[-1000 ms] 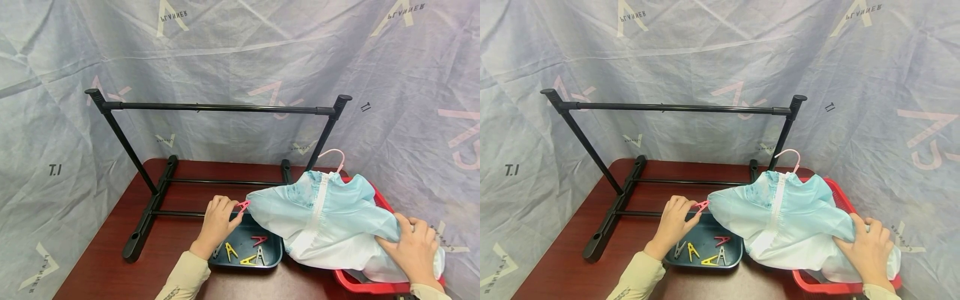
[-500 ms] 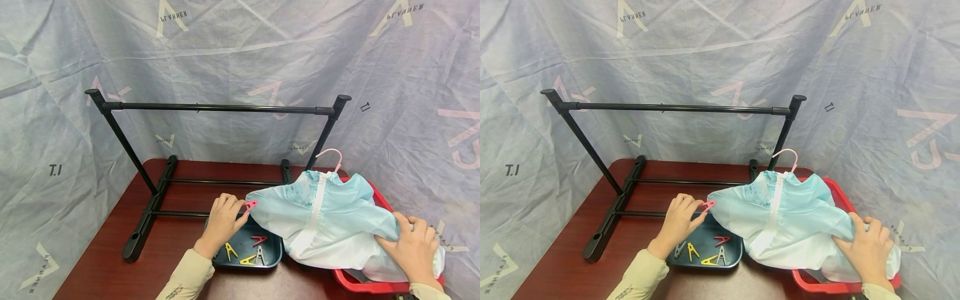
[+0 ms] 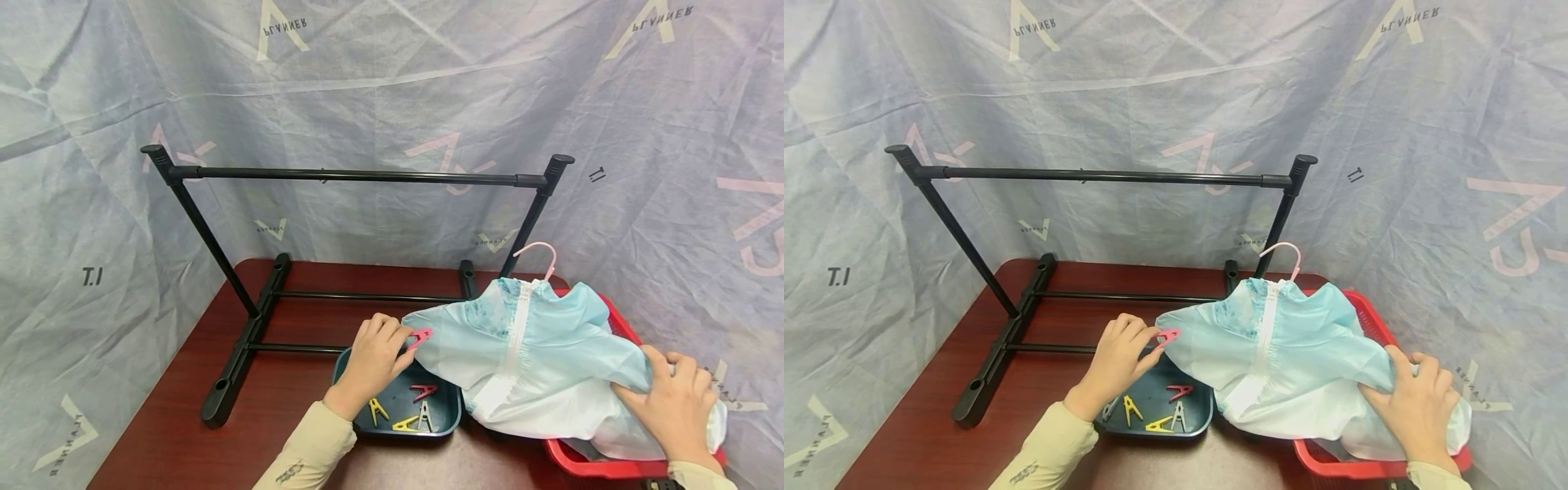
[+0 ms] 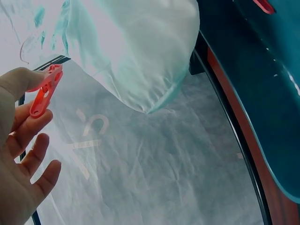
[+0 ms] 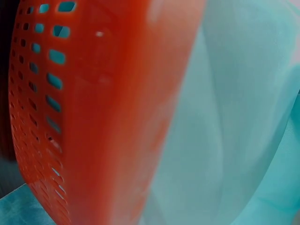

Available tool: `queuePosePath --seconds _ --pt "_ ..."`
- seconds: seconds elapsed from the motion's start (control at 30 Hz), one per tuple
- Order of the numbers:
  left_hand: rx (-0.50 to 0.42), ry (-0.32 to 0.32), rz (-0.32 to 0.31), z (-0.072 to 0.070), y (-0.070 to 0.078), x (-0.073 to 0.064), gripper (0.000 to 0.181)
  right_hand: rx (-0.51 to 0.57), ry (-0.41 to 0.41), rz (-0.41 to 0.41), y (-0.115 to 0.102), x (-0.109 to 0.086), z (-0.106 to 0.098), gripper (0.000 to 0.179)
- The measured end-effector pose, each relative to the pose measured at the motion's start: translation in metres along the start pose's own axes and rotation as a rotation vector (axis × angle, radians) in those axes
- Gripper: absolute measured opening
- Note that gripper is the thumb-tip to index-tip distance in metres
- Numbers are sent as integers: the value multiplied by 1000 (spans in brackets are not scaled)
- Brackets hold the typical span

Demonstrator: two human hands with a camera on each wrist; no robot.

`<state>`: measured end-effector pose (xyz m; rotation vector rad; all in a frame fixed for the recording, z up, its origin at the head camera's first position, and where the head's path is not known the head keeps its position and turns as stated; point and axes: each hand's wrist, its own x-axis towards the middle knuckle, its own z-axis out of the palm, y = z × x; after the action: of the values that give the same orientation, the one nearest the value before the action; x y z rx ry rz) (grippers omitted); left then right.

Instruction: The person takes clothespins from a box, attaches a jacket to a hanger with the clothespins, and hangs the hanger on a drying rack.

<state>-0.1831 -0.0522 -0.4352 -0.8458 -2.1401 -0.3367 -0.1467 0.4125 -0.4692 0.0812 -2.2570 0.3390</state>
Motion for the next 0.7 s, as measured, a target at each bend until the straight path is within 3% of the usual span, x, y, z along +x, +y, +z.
queuePosePath --seconds 0.37,0.7 --pt "18 -9 60 6 8 14 29 13 -28 14 1 0 -1 98" --pt "-4 -26 77 7 16 27 26 10 -25 20 1 0 1 100"
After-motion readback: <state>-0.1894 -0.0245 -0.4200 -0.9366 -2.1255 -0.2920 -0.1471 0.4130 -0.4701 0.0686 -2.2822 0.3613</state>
